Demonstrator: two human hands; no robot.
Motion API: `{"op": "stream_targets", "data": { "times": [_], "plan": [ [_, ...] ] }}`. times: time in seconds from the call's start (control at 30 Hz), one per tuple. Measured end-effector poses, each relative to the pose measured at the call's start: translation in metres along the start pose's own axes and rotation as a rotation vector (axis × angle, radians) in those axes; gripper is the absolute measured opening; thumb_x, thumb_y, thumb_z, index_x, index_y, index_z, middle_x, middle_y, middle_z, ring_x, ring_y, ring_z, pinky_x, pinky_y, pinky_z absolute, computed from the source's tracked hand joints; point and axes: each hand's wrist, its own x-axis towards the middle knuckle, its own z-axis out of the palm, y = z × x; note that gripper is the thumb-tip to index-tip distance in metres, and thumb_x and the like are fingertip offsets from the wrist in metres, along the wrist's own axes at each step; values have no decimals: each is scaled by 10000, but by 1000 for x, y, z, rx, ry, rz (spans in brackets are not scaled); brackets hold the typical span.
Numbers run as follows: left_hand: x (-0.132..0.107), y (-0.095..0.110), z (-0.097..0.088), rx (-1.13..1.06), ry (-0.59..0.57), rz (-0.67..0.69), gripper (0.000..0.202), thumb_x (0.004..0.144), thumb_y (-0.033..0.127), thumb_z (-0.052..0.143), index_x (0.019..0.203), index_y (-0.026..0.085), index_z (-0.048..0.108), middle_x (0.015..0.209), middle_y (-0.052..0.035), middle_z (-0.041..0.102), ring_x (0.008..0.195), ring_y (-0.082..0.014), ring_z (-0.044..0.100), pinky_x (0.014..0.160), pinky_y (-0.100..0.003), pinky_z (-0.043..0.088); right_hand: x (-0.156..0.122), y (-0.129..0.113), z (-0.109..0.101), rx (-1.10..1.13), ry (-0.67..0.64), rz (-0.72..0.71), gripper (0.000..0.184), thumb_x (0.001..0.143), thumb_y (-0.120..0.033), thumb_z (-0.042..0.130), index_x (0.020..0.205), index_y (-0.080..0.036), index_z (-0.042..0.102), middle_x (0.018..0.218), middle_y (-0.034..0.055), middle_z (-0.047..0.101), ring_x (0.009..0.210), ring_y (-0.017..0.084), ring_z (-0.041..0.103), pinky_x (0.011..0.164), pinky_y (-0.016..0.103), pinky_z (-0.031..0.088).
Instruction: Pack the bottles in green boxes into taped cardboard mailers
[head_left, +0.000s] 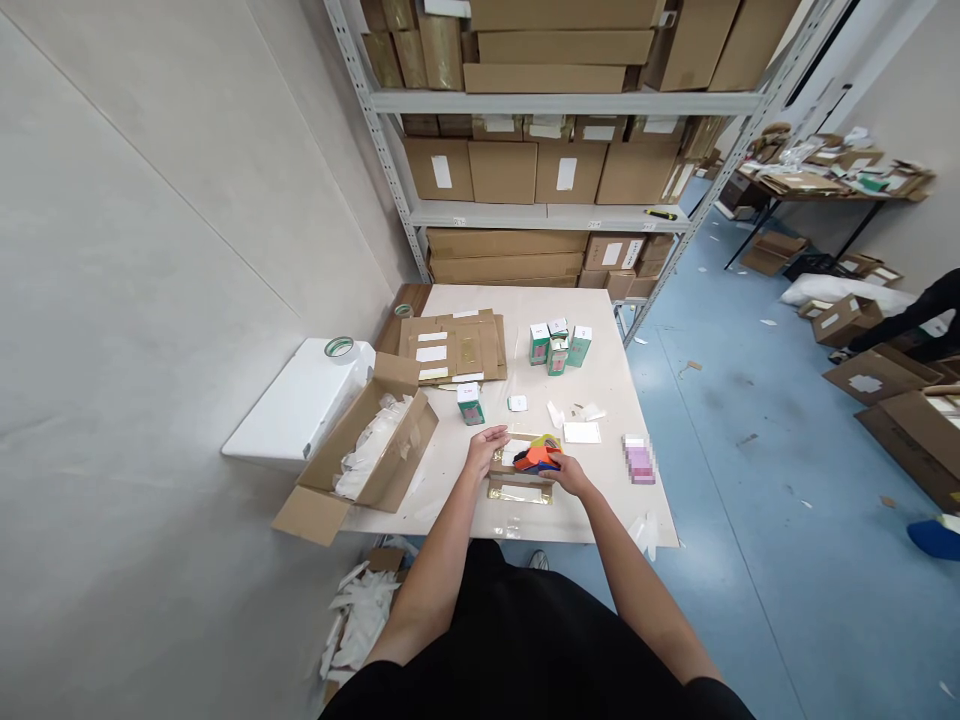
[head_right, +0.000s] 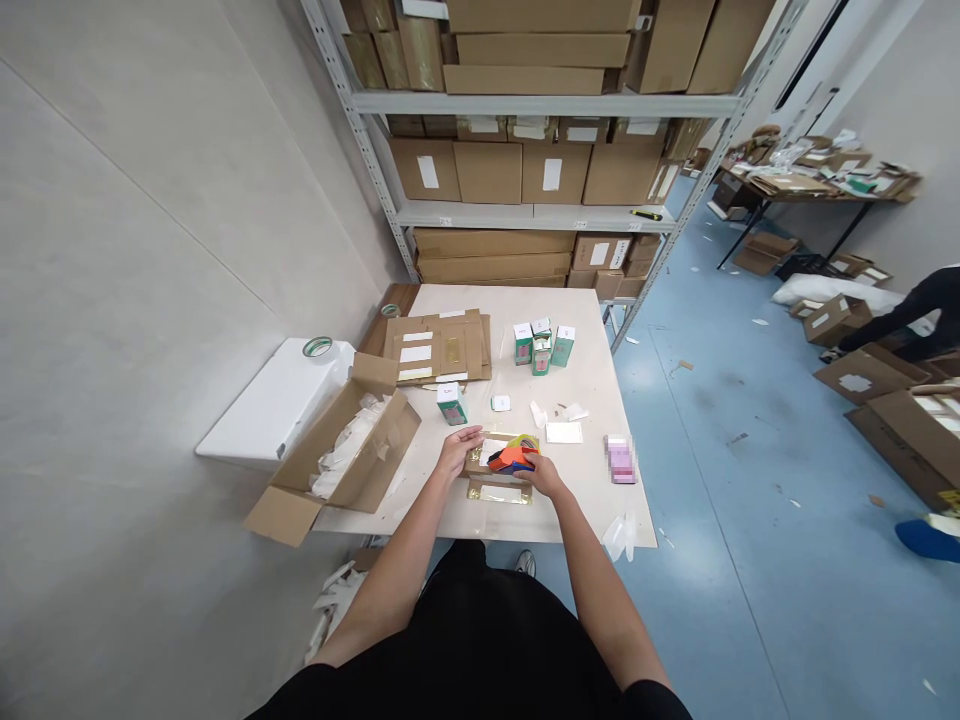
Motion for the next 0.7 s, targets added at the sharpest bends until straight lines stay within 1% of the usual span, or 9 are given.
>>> {"op": "stream_targets", "data": {
  "times": [0.1, 0.2, 0.3, 0.4, 0.5, 0.7],
  "plan": [
    [-1, 3, -4, 61, -26, 27, 485, 541, 273, 978, 979, 143, 814, 895, -83, 789, 859, -192, 726, 920, -375, 569, 3, -2, -2, -32, -14, 0, 341, 778, -547, 710, 928, -241, 716, 911, 14, 700, 857, 235, 612, 776, 321, 475],
    [-3, 6, -7, 149, -9, 80, 440, 571, 289, 966, 961, 150, 818, 877, -77, 788, 838, -198, 723, 902, -382, 582, 6, -3, -3, -66, -31, 1, 344, 785, -554, 706, 941, -247, 726, 890, 12, 692, 842, 236, 610, 764, 324, 471],
    [-5, 8, -9, 182, -13, 116, 421, 587, 299, 959, 959, 160, 819, 875, -74, 791, 843, -210, 727, 892, -386, 593, 8, -3, -2, -71, -31, -8, 346, 781, -562, 710, 922, -246, 725, 876, 15, 683, 823, 237, 604, 747, 328, 468],
    [-7, 8, -10, 167, -25, 118, 420, 587, 304, 957, 958, 167, 817, 879, -74, 793, 864, -216, 733, 902, -385, 593, 8, -3, -2, -54, -28, -2, 340, 771, -566, 714, 876, -243, 708, 859, 7, 672, 809, 226, 592, 739, 320, 458],
    [-9, 7, -10, 113, -12, 122, 436, 571, 308, 956, 956, 167, 807, 886, -70, 788, 867, -209, 731, 898, -378, 589, 8, -3, -1, -12, -29, -3, 340, 756, -558, 726, 854, -234, 693, 846, 0, 664, 797, 213, 582, 735, 310, 445],
    [-7, 1, -4, 19, 37, 140, 468, 579, 316, 933, 989, 154, 775, 852, -46, 752, 828, -179, 716, 859, -344, 571, 6, -8, -1, -12, -33, 4, 352, 760, -548, 723, 926, -237, 728, 900, 15, 704, 828, 228, 602, 762, 324, 463]
  ]
}}
